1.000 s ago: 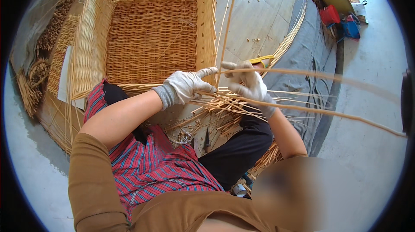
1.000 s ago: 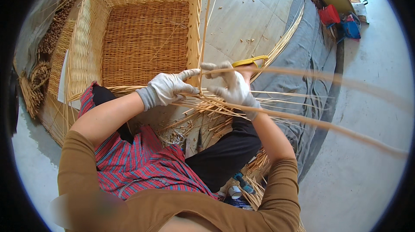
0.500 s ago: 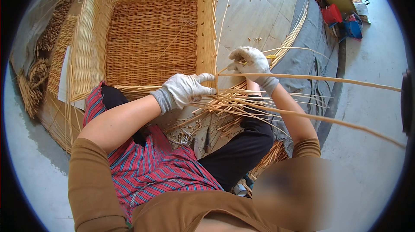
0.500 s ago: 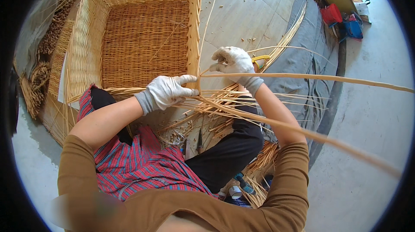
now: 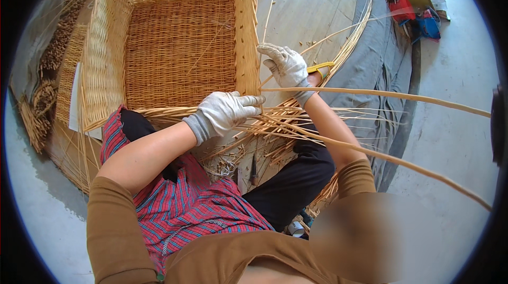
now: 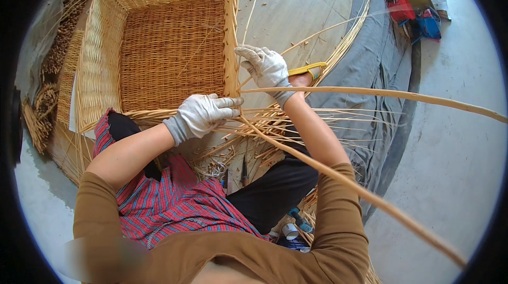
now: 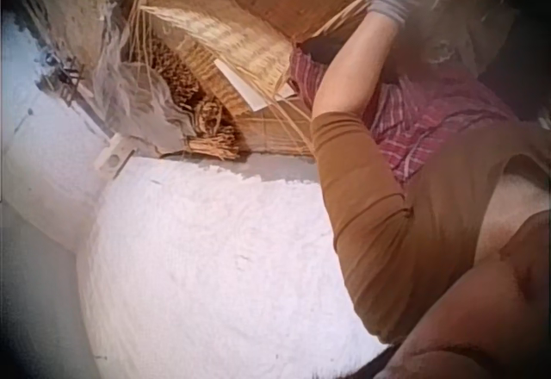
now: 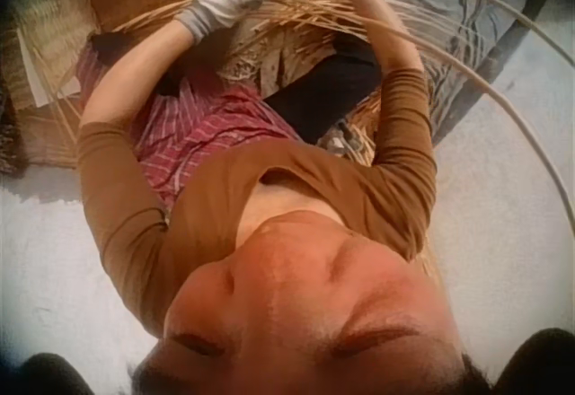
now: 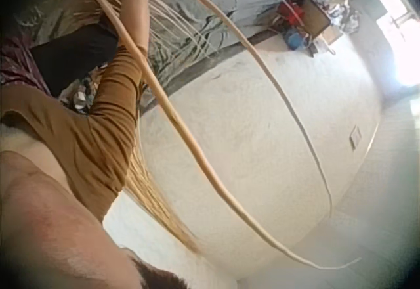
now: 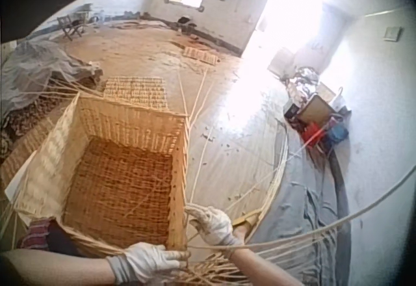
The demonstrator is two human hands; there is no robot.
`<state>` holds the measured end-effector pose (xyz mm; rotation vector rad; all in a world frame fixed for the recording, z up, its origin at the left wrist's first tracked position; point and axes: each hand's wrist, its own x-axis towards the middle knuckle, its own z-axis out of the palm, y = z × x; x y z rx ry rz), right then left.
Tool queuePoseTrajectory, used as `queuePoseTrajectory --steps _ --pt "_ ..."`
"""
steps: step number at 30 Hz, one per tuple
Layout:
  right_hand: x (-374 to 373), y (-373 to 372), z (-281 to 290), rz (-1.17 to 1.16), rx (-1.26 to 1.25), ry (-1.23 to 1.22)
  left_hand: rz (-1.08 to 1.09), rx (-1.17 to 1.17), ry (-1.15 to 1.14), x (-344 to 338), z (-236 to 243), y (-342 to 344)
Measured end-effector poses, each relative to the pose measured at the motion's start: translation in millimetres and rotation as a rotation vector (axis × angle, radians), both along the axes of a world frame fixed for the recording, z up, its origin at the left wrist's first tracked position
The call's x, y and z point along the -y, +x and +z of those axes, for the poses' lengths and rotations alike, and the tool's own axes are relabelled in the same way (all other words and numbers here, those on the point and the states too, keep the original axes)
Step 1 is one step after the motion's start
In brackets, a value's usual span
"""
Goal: Weaving a large rectangular wicker basket and trimming the excess reeds with shears.
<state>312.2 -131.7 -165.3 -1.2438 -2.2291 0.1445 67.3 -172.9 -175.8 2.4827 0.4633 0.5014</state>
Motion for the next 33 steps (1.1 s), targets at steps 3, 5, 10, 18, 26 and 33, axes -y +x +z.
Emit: queuePoseTrajectory --steps 3,5,10,18,26,33 --pt "-3 3 -8 -0.032 -0.028 0.024 -0.015 -0.028 0.006 -2 5 3" --pt "-9 3 -12 -0.044 -0.017 0.022 -0.021 -0.03 0.033 -2 3 5" --pt "-21 2 -9 0.031 0.057 -0.013 -0.023 -0.024 0.082 -2 1 0" --pt "-7 -15 -19 -0.336 0.313 -0.102 0.003 -0.101 0.136 6 10 -2" --pt "6 -30 -14 -0.516 -0.084 0.349 0.056 -0.074 -0.004 6 14 5" --pt "195 1 -23 -0.848 -1.02 -0.929 0.092 0.043 -0.05 22 21 22"
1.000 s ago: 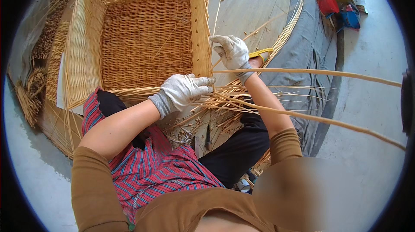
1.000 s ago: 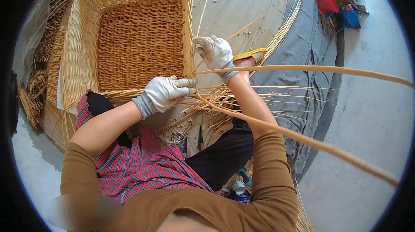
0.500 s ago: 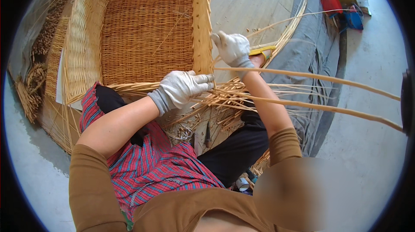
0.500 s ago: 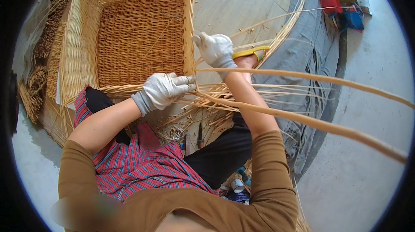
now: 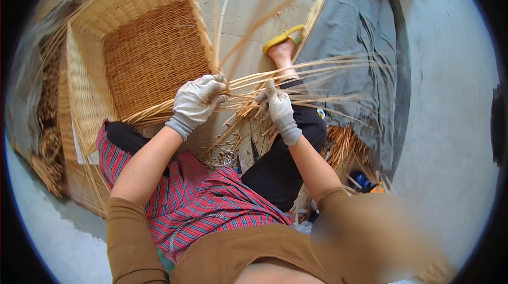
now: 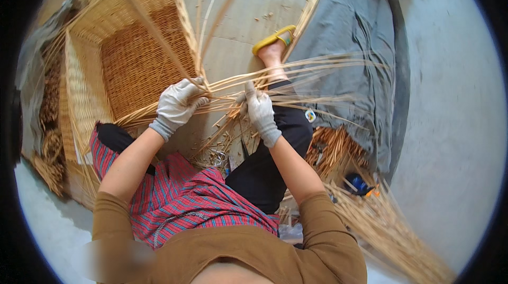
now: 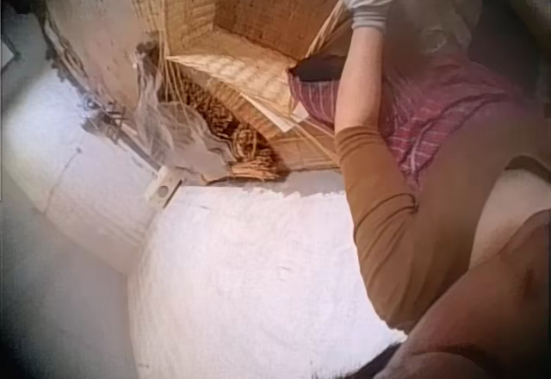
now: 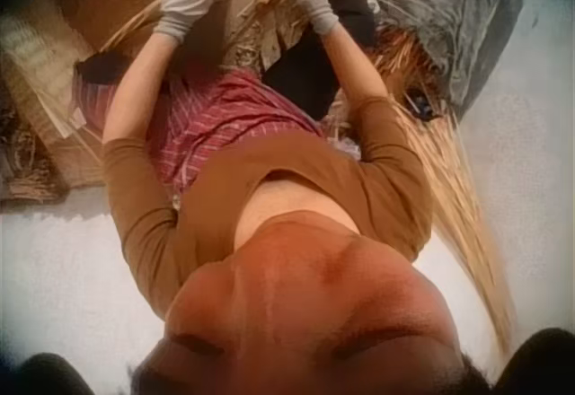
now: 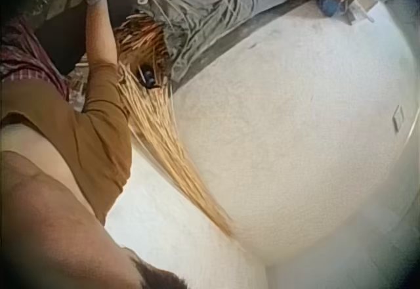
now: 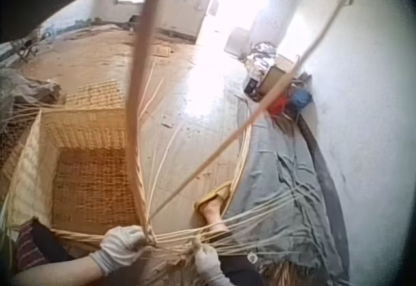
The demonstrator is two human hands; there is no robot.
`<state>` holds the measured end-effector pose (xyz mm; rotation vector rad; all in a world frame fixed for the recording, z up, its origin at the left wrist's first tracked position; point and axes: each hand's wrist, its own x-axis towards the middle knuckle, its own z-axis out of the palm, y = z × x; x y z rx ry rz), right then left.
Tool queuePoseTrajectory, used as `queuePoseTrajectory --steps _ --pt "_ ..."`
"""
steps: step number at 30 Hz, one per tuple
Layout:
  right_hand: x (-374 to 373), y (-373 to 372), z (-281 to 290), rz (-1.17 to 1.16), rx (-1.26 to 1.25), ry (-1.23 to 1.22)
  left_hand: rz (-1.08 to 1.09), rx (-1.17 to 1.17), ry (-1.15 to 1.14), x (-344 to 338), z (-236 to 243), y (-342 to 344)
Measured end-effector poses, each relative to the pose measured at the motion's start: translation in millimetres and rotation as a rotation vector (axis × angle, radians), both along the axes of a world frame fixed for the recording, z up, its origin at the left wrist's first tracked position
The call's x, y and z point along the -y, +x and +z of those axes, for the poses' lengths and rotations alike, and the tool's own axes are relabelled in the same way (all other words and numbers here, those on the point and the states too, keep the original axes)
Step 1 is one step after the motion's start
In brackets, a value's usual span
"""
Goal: Weaving a large rectangular wicker basket and trimming the excess reeds with shears.
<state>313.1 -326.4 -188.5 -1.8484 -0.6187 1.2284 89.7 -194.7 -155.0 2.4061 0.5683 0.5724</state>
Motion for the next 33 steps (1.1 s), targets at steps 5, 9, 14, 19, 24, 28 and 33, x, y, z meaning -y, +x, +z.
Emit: queuePoseTrajectory --steps 5,9,14,19,24,28,33 --pt "-17 5 -8 -0.193 -0.137 0.084 0.29 0.092 -0.108 13 -17 21" --pt "-43 -8 34 0.085 0.557 0.561 0.322 0.106 -0.054 14 -12 18" --pt "-165 -25 20 0.805 0.89 0.232 0.25 0.02 -0.007 11 -15 18" --pt "-163 -19 13 0.719 0.329 0.172 0.285 0.078 -0.023 13 -8 14" --pt "-162 -10 -17 0.48 -0.299 0.143 0.284 0.105 0.082 14 -20 18" --pt "-159 -18 -19 0.421 -0.429 0.097 0.261 0.086 0.06 13 -16 16" --pt "-151 -41 -9 0.31 -0.247 0.326 0.271 0.043 0.002 12 -14 6"
